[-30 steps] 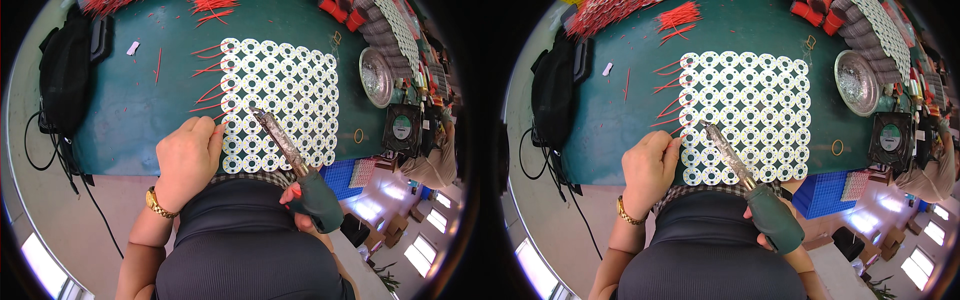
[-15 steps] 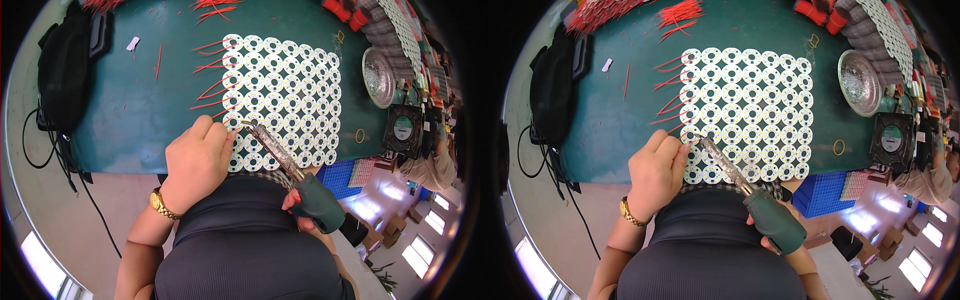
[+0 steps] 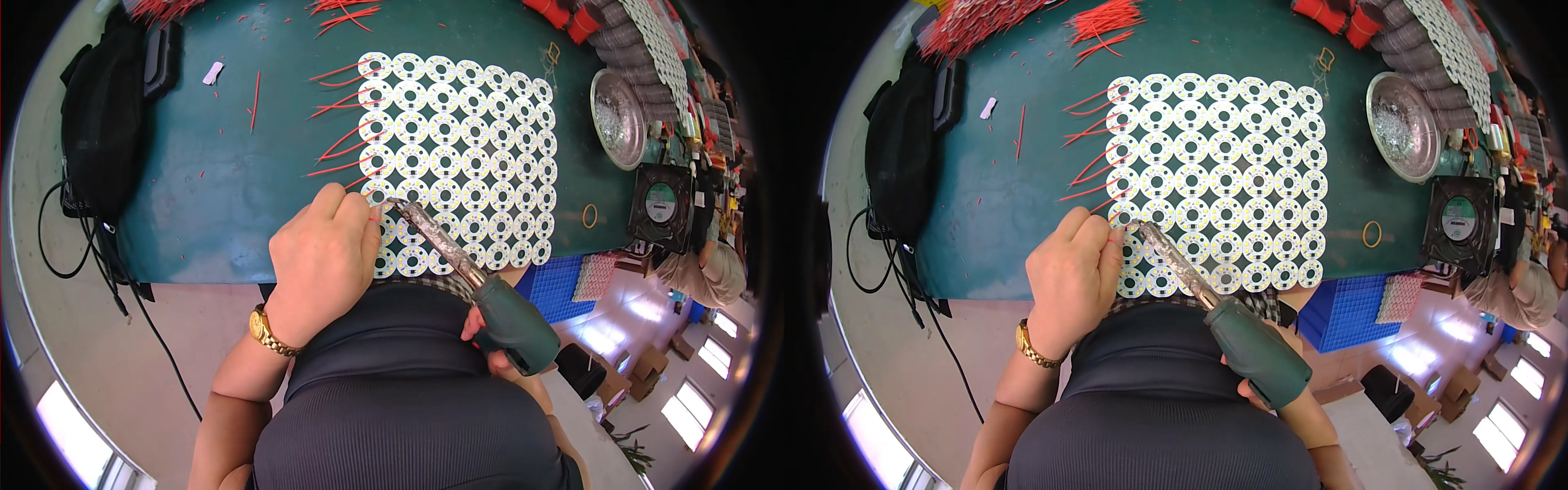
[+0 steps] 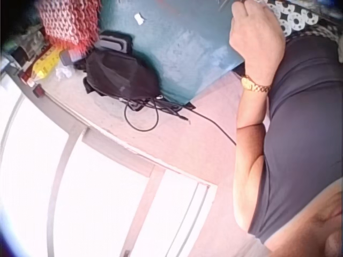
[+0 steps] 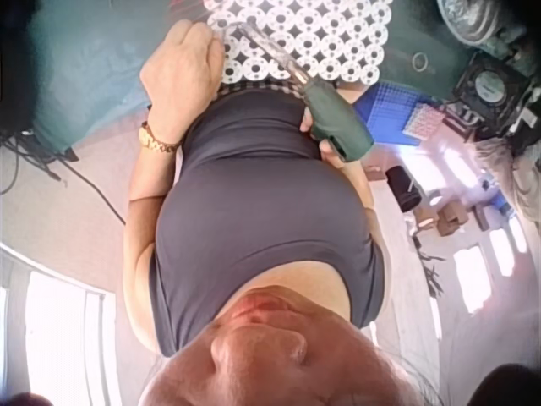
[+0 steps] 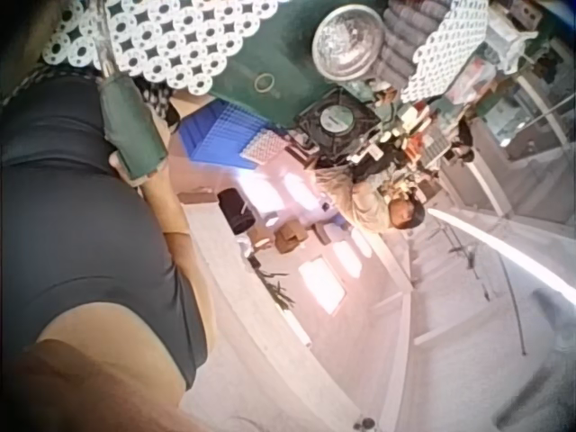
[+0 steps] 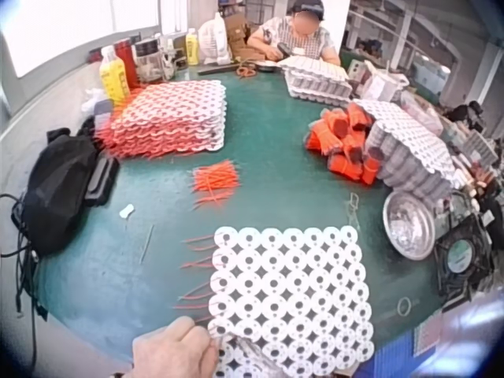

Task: The person solders red wires onto contact points of circular LED boards on a panel using a soldering iron.

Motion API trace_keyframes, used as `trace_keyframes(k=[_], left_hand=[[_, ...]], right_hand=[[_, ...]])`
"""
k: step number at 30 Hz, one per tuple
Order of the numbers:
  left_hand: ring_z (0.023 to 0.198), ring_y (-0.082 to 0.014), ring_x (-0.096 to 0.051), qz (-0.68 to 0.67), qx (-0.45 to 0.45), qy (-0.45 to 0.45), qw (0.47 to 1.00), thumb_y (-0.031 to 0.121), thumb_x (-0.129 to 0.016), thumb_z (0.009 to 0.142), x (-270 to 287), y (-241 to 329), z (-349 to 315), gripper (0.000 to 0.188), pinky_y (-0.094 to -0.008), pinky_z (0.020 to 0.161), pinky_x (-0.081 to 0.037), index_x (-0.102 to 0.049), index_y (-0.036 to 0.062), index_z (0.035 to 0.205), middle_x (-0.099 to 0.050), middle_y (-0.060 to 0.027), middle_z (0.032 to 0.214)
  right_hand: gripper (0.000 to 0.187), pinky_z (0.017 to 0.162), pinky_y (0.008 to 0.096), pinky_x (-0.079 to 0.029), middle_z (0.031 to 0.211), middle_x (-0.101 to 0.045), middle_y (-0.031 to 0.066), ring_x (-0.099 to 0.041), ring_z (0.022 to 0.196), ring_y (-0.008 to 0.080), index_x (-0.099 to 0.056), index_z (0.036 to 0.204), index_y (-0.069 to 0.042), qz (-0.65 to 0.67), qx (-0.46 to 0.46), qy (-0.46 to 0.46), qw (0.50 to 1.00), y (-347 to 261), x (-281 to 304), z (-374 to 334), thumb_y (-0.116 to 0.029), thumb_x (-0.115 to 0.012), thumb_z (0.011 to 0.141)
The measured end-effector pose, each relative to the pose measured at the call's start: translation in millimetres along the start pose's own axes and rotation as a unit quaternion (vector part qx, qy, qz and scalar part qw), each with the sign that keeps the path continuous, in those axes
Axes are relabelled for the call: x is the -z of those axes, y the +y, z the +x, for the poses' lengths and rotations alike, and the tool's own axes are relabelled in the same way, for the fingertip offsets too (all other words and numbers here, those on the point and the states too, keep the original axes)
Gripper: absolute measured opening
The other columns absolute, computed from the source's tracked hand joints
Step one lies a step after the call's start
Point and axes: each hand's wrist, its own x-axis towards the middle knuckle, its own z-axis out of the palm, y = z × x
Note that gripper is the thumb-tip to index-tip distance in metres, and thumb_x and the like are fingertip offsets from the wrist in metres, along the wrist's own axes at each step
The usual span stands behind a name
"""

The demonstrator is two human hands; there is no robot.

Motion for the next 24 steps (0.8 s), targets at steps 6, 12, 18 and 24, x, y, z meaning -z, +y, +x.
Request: trace_keyframes(k=[6, 12, 18, 24], left_hand=[[0.054, -0.0242, -0.055, 0.009, 0.003, -0.007, 1.000, 0.012, -0.069, 0.083, 0.4, 1.5, 1.0, 0.018, -0.0354, 0.048, -0.041, -0.054, 0.0075, 0.073, -0.048, -0.0074, 0.071], [0.055, -0.0239, -0.055, 0.009, 0.003, -0.010, 1.000, 0.012, -0.069, 0.083, 1.7, 1.9, 3.1, 0.018, -0.0352, 0.049, -0.042, -0.054, 0.0077, 0.073, -0.048, -0.0071, 0.071], [0.054, -0.0234, -0.055, 0.014, -0.006, -0.002, 1.000, 0.013, -0.070, 0.084, 1.0, 0.8, 3.3, 0.019, -0.0350, 0.049, -0.042, -0.054, 0.0079, 0.073, -0.049, -0.0068, 0.071], [0.051, -0.0233, -0.052, -0.003, -0.012, 0.010, 1.000, 0.013, -0.071, 0.083, 3.3, -2.7, 0.8, 0.023, -0.0349, 0.045, -0.040, -0.053, 0.0076, 0.070, -0.048, -0.0063, 0.068]], right_hand=[[0.085, 0.063, 0.0284, -0.045, 0.091, -0.059, 0.0088, -0.059, 0.079, 0.0187, -0.058, 0.118, -0.002, 0.122, -0.044, 0.042, 0.991, -31.0, -21.2, 8.8, -0.059, -0.087, 0.062], [0.099, 0.064, 0.0294, -0.047, 0.090, -0.057, 0.0082, -0.059, 0.077, 0.0193, -0.055, 0.119, 0.001, -0.051, 0.016, 0.002, 0.999, -1.7, 1.8, -0.9, -0.070, -0.082, 0.057], [0.098, 0.065, 0.0352, -0.052, 0.090, -0.057, 0.0110, -0.060, 0.078, 0.0247, -0.053, 0.122, 0.005, -0.014, 0.103, 0.034, 0.994, -11.6, 2.6, 5.4, -0.070, -0.078, 0.063], [0.099, 0.067, 0.0364, -0.052, 0.090, -0.058, 0.0095, -0.061, 0.080, 0.0246, -0.052, 0.122, 0.001, -0.026, 0.155, 0.005, 0.988, -6.0, -2.7, 18.0, -0.070, -0.081, 0.059]])
